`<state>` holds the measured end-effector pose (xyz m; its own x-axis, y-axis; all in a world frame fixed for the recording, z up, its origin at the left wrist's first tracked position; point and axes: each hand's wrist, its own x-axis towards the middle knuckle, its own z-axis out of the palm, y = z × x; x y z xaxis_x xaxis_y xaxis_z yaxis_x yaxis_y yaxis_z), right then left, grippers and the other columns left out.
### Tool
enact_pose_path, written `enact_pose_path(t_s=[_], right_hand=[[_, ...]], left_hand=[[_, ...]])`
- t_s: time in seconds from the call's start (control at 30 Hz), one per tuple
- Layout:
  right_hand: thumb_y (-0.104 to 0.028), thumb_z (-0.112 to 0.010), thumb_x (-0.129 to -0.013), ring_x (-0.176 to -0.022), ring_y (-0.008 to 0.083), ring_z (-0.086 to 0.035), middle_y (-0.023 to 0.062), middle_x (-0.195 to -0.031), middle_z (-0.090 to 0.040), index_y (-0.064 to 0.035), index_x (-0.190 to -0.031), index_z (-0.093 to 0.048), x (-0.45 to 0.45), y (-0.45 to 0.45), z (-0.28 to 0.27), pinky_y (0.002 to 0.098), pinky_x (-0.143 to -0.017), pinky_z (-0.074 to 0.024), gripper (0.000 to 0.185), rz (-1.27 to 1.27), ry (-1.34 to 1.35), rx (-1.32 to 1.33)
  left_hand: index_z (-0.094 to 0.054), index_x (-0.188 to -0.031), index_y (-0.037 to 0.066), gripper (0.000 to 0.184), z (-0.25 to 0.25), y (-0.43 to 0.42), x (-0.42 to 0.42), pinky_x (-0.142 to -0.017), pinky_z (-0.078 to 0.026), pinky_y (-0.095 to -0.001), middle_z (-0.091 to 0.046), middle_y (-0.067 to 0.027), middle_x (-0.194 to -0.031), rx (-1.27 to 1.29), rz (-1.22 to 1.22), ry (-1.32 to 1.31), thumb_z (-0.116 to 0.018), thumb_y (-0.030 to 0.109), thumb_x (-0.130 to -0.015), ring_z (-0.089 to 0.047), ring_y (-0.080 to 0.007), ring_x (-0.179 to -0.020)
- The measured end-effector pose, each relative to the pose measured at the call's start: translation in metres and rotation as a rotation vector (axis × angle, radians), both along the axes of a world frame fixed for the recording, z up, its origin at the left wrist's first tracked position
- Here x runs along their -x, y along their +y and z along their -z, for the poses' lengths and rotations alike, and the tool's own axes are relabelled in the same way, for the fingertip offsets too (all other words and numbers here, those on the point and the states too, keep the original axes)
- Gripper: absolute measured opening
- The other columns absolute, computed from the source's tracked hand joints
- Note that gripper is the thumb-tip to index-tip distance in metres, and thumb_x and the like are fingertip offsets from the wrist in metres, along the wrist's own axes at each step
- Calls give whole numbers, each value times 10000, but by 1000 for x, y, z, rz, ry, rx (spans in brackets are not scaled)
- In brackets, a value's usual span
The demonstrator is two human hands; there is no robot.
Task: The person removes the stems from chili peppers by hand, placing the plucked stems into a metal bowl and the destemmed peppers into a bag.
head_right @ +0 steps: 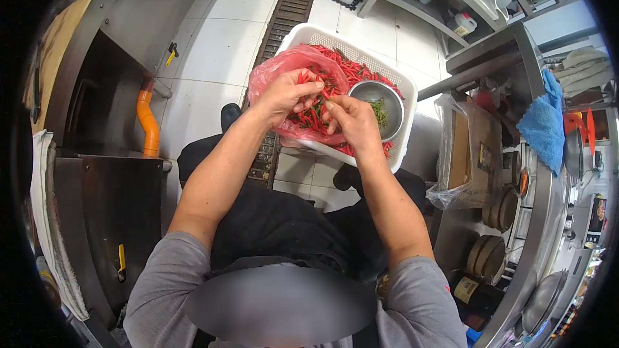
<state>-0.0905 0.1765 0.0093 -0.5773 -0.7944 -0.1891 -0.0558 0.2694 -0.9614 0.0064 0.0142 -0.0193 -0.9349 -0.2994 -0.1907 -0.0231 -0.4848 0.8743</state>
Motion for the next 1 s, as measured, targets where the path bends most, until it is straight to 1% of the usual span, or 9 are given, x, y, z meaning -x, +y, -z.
enact_pose_path(t_s=[0.23, 0.3, 0.43, 0.5, 0.57, 0.67, 0.77, 0.87, 1.0], right_hand=[[-88, -605, -900, -559, 213, -643, 135, -757, -677, 29, -1066, -662, -6, 3, -12, 340, -539, -500, 211, -83, 489, -179], [-74, -616, -866, -689, 310, -671, 179, -832, -681, -10, -1025, -681, -2, 5, -5, 395, -638, -534, 184, -248, 1027, 11], [-79, -627, -845, -794, 347, -666, 172, -879, -688, -16, -992, -682, 4, 15, -1, 419, -693, -536, 169, -456, 1057, -121], [-89, -638, -840, -777, 346, -669, 159, -879, -683, -32, -1006, -681, 20, 24, -3, 420, -697, -538, 180, -239, 1032, -10], [-82, -659, -825, -824, 348, -663, 143, -944, -673, -59, -1040, -681, 50, 45, -12, 420, -721, -535, 217, 13, 986, -260], [-68, -676, -815, -889, 336, -654, 122, -1017, -658, -79, -1042, -683, 65, 61, -12, 404, -759, -532, 227, 33, 1291, -326], [-69, -686, -802, -923, 319, -644, 110, -1036, -647, -82, -1051, -676, 46, 48, -14, 398, -775, -527, 249, 23, 1171, -156], [-93, -699, -782, -884, 302, -650, 105, -996, -644, -75, -1043, -665, 17, 24, -7, 405, -758, -537, 264, -211, 1177, -49], [-131, -679, -796, -851, 310, -662, 111, -1017, -632, -54, -987, -641, -3, -4, 10, 419, -726, -543, 209, -423, 1183, -271]], left_hand=[[-578, -840, 95, 162, 3, 1, 3, -401, -310, -184, -562, 21, -635, 40, -27, -45, -669, 211, -909, -484, -38, -491], [-563, -840, 102, 172, 3, 2, 3, -405, -307, -181, -559, 23, -639, 68, -7, -55, -663, 220, -917, -476, -34, -492], [-571, -844, 97, 159, -2, 0, 3, -413, -326, -192, -562, 18, -638, 205, -32, -94, -647, 215, -919, -485, -53, -493], [-574, -856, 95, 143, -9, -8, -2, -416, -337, -199, -571, 10, -656, 214, -53, -119, -632, 209, -921, -501, -65, -505], [-580, -873, 75, 98, -15, -22, -8, -408, -366, -216, -609, -34, -710, -118, -197, 71, -600, 166, -907, -565, -101, -539], [-571, -899, 74, 64, -20, -25, -11, -416, -387, -206, -607, -38, -740, -258, -198, 106, -582, 137, -893, -585, -116, -568], [-564, -897, 81, 55, -23, -22, -12, -421, -368, -201, -576, -17, -713, -257, -173, 111, -582, 133, -896, -557, -103, -565], [-562, -890, 92, 47, -12, -23, -7, -414, -335, -197, -552, 7, -697, -185, -97, 116, -595, 126, -891, -523, -78, -549], [-572, -878, 106, 56, -8, -23, -7, -393, -295, -192, -546, 30, -685, -168, -57, 117, -626, 120, -876, -494, -49, -517]])
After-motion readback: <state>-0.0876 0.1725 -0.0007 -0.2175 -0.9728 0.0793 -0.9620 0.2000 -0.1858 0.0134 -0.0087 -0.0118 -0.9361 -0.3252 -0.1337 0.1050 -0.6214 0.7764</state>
